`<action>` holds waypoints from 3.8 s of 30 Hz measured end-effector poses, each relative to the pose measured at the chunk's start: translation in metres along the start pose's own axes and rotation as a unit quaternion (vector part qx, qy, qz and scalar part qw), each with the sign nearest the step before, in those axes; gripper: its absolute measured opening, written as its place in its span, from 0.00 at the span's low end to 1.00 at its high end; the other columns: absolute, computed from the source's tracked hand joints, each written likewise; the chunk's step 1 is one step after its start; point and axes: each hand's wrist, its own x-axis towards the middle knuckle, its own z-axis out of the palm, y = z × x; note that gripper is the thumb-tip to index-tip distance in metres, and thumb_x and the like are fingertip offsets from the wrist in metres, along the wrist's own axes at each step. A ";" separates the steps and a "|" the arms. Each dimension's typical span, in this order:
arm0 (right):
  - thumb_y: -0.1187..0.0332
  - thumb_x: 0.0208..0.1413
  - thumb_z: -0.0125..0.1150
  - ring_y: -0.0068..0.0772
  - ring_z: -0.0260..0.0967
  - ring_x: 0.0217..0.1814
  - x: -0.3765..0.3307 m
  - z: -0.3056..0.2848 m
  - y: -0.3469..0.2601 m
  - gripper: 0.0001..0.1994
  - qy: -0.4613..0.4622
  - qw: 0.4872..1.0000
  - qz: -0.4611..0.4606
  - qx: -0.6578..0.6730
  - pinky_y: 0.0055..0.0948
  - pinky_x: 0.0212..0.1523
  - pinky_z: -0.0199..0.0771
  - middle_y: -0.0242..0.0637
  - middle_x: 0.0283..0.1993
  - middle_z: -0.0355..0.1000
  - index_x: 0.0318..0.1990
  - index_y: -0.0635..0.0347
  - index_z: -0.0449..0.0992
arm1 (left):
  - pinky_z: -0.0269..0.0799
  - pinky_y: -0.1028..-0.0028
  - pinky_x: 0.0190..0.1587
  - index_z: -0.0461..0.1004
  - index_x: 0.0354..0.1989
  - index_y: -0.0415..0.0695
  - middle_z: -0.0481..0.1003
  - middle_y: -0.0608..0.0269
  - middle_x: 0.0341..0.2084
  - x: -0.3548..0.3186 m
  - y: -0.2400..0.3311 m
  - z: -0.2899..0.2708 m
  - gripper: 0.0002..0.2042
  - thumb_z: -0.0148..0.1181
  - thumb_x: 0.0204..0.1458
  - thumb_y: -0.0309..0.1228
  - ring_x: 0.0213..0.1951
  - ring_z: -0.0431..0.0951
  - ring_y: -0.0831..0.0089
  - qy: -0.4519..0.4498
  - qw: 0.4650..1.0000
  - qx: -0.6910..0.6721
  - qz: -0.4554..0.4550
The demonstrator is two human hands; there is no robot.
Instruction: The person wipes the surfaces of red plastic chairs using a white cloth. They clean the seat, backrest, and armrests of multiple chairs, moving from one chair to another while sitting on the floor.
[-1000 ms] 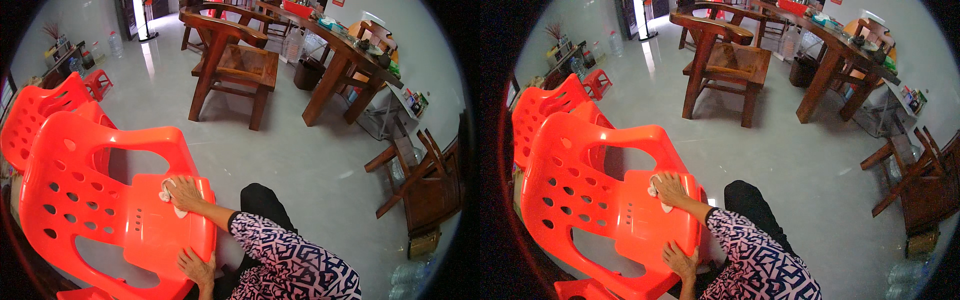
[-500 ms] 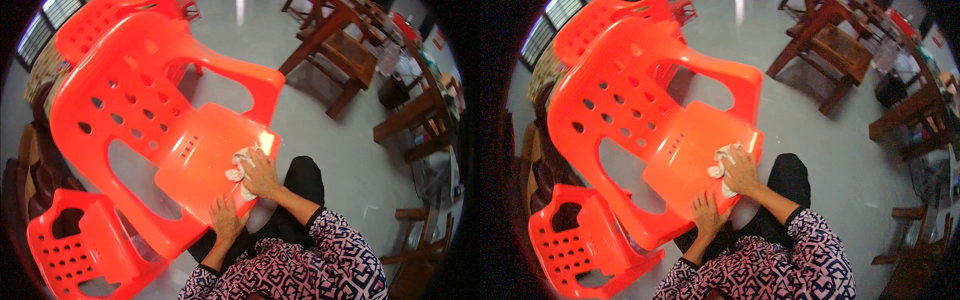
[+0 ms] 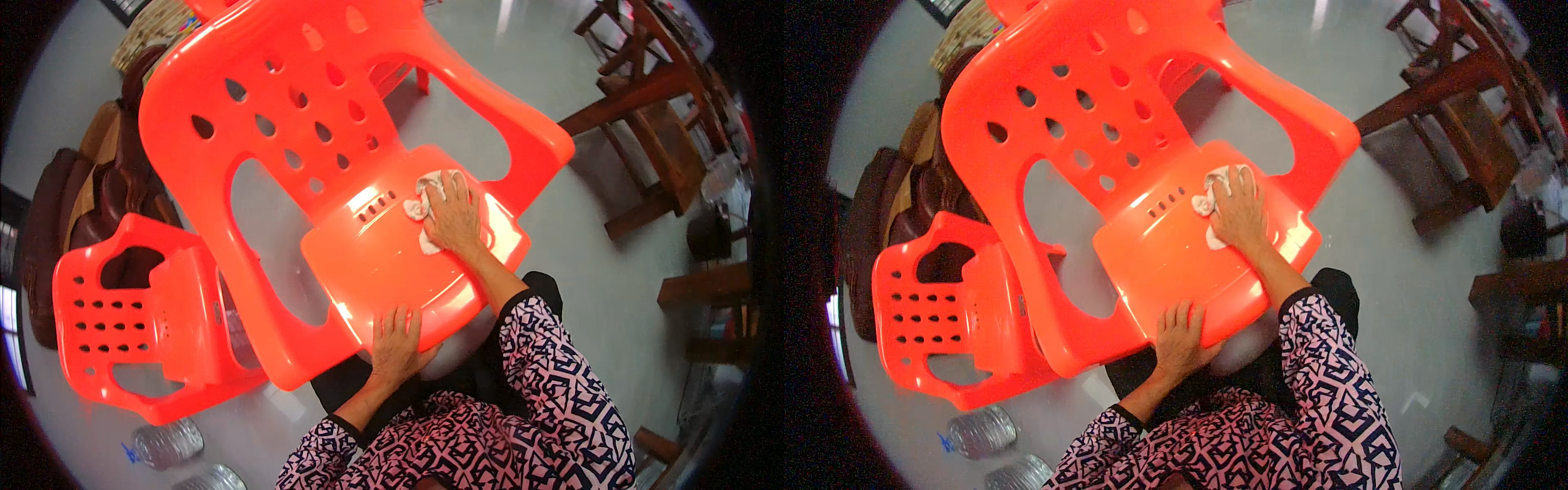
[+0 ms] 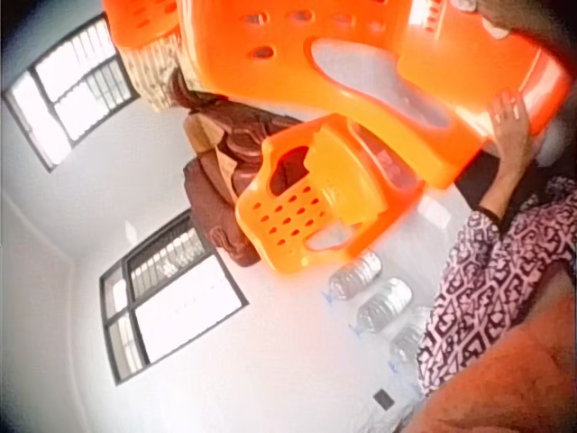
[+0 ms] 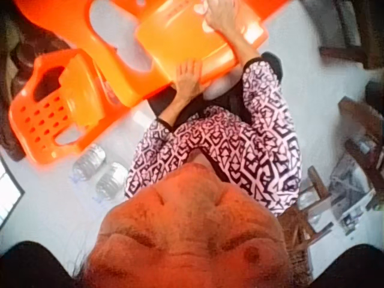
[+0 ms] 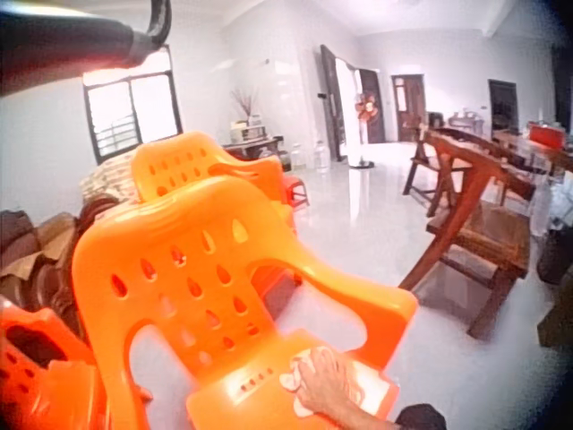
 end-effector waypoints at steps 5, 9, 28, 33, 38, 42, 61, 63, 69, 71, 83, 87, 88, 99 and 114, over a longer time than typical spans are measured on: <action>0.61 0.43 0.59 0.49 0.51 0.69 0.030 0.029 -0.001 0.28 0.010 0.999 -0.037 -0.012 0.52 0.63 0.53 0.44 0.66 0.58 0.57 0.50 0.69 | 0.59 0.53 0.59 0.66 0.53 0.39 0.65 0.49 0.52 -0.003 0.001 0.000 0.37 0.67 0.38 0.53 0.55 0.65 0.52 0.009 1.000 0.012 -0.001; 0.61 0.46 0.59 0.50 0.53 0.67 0.041 0.046 -0.011 0.27 0.008 0.992 -0.122 0.033 0.48 0.63 0.56 0.44 0.63 0.61 0.57 0.51 0.69 | 0.58 0.50 0.60 0.67 0.52 0.38 0.66 0.51 0.50 -0.003 0.002 0.001 0.36 0.65 0.40 0.53 0.56 0.65 0.56 0.007 1.000 0.026 -0.008; 0.59 0.50 0.58 0.56 0.57 0.64 -0.044 0.010 -0.047 0.23 -0.157 0.942 -0.206 0.212 0.52 0.60 0.59 0.46 0.60 0.63 0.55 0.51 0.70 | 0.51 0.47 0.64 0.71 0.54 0.48 0.67 0.58 0.56 -0.028 -0.018 0.020 0.34 0.68 0.38 0.52 0.60 0.64 0.59 0.055 0.998 -0.038 -0.001; 0.58 0.51 0.56 0.54 0.53 0.68 -0.005 0.056 -0.077 0.23 -0.081 0.976 -0.128 0.157 0.52 0.60 0.57 0.45 0.58 0.63 0.56 0.47 0.69 | 0.53 0.49 0.64 0.72 0.53 0.49 0.69 0.61 0.55 -0.033 -0.019 0.026 0.33 0.70 0.36 0.50 0.58 0.66 0.62 0.102 0.993 -0.063 0.002; 0.58 0.50 0.57 0.55 0.49 0.69 0.009 0.076 -0.135 0.24 -0.036 0.995 0.044 0.087 0.56 0.60 0.54 0.40 0.61 0.61 0.58 0.38 0.69 | 0.55 0.49 0.64 0.72 0.52 0.48 0.69 0.61 0.55 -0.030 -0.015 0.024 0.33 0.71 0.36 0.48 0.57 0.67 0.61 0.117 0.990 -0.077 0.004; 0.59 0.47 0.59 0.57 0.51 0.68 -0.008 0.065 -0.163 0.24 -0.059 0.966 -0.106 0.229 0.56 0.60 0.55 0.42 0.62 0.60 0.56 0.38 0.71 | 0.57 0.50 0.62 0.72 0.52 0.47 0.69 0.59 0.53 -0.031 -0.019 0.027 0.32 0.71 0.36 0.48 0.55 0.68 0.60 0.122 0.990 -0.070 0.010; 0.57 0.46 0.62 0.49 0.58 0.58 -0.022 0.053 -0.171 0.18 -0.064 0.933 -0.120 0.332 0.50 0.52 0.58 0.40 0.54 0.63 0.47 0.39 0.77 | 0.66 0.65 0.46 0.75 0.45 0.48 0.72 0.64 0.46 -0.036 -0.019 0.032 0.25 0.69 0.40 0.48 0.45 0.72 0.67 0.166 0.983 -0.038 0.071; 0.57 0.45 0.61 0.48 0.57 0.56 -0.002 0.067 -0.185 0.16 -0.025 0.952 -0.072 0.297 0.51 0.51 0.57 0.41 0.52 0.63 0.45 0.41 0.77 | 0.65 0.64 0.47 0.75 0.44 0.47 0.72 0.62 0.46 -0.037 -0.020 0.035 0.26 0.68 0.39 0.49 0.46 0.72 0.65 0.159 0.984 -0.044 0.072; 0.61 0.44 0.60 0.48 0.56 0.51 0.031 0.064 -0.219 0.11 -0.076 0.970 0.056 0.225 0.52 0.47 0.57 0.43 0.46 0.61 0.37 0.46 0.78 | 0.66 0.61 0.48 0.74 0.39 0.43 0.71 0.60 0.40 -0.042 -0.024 0.032 0.22 0.65 0.38 0.45 0.48 0.69 0.61 0.079 0.994 -0.029 0.069; 0.61 0.46 0.59 0.51 0.56 0.55 0.027 0.061 -0.213 0.12 -0.115 0.960 0.006 0.255 0.52 0.50 0.58 0.44 0.51 0.60 0.41 0.43 0.78 | 0.65 0.60 0.48 0.73 0.41 0.44 0.71 0.59 0.42 -0.041 -0.025 0.035 0.26 0.67 0.36 0.47 0.47 0.70 0.60 0.113 0.990 -0.036 0.073; 0.69 0.46 0.56 0.49 0.59 0.63 -0.060 0.005 -0.139 0.18 -0.171 0.844 -0.267 0.433 0.44 0.59 0.64 0.41 0.60 0.63 0.46 0.40 0.78 | 0.66 0.64 0.46 0.74 0.44 0.47 0.73 0.64 0.42 -0.033 -0.024 0.035 0.24 0.66 0.42 0.49 0.44 0.72 0.66 0.157 0.984 0.008 0.089; 0.69 0.45 0.56 0.51 0.58 0.64 -0.075 -0.023 -0.111 0.19 -0.263 0.826 -0.307 0.394 0.47 0.59 0.61 0.43 0.61 0.63 0.47 0.40 0.79 | 0.68 0.66 0.45 0.75 0.45 0.46 0.72 0.63 0.43 -0.036 -0.031 0.043 0.22 0.66 0.44 0.45 0.44 0.73 0.66 0.165 0.967 0.040 0.191; 0.68 0.44 0.56 0.50 0.58 0.64 -0.080 -0.022 -0.103 0.20 -0.251 0.821 -0.338 0.386 0.47 0.60 0.60 0.43 0.61 0.63 0.47 0.39 0.78 | 0.69 0.67 0.45 0.75 0.45 0.46 0.73 0.62 0.43 -0.037 -0.033 0.046 0.21 0.66 0.45 0.43 0.45 0.73 0.67 0.158 0.961 0.050 0.223; 0.63 0.51 0.56 0.52 0.60 0.61 -0.081 -0.016 -0.130 0.14 -0.154 0.931 -0.204 0.260 0.52 0.52 0.64 0.44 0.56 0.65 0.47 0.38 0.75 | 0.55 0.61 0.58 0.56 0.57 0.39 0.57 0.53 0.52 -0.076 -0.028 -0.087 0.34 0.63 0.37 0.29 0.53 0.60 0.58 0.496 0.859 0.004 -0.126; 0.62 0.50 0.57 0.49 0.60 0.62 -0.099 -0.043 -0.118 0.14 -0.158 0.892 -0.286 0.312 0.50 0.54 0.63 0.43 0.54 0.67 0.47 0.40 0.75 | 0.65 0.74 0.52 0.62 0.56 0.35 0.69 0.60 0.46 -0.025 -0.028 -0.105 0.25 0.54 0.52 0.35 0.48 0.69 0.73 0.483 0.651 -0.492 -0.318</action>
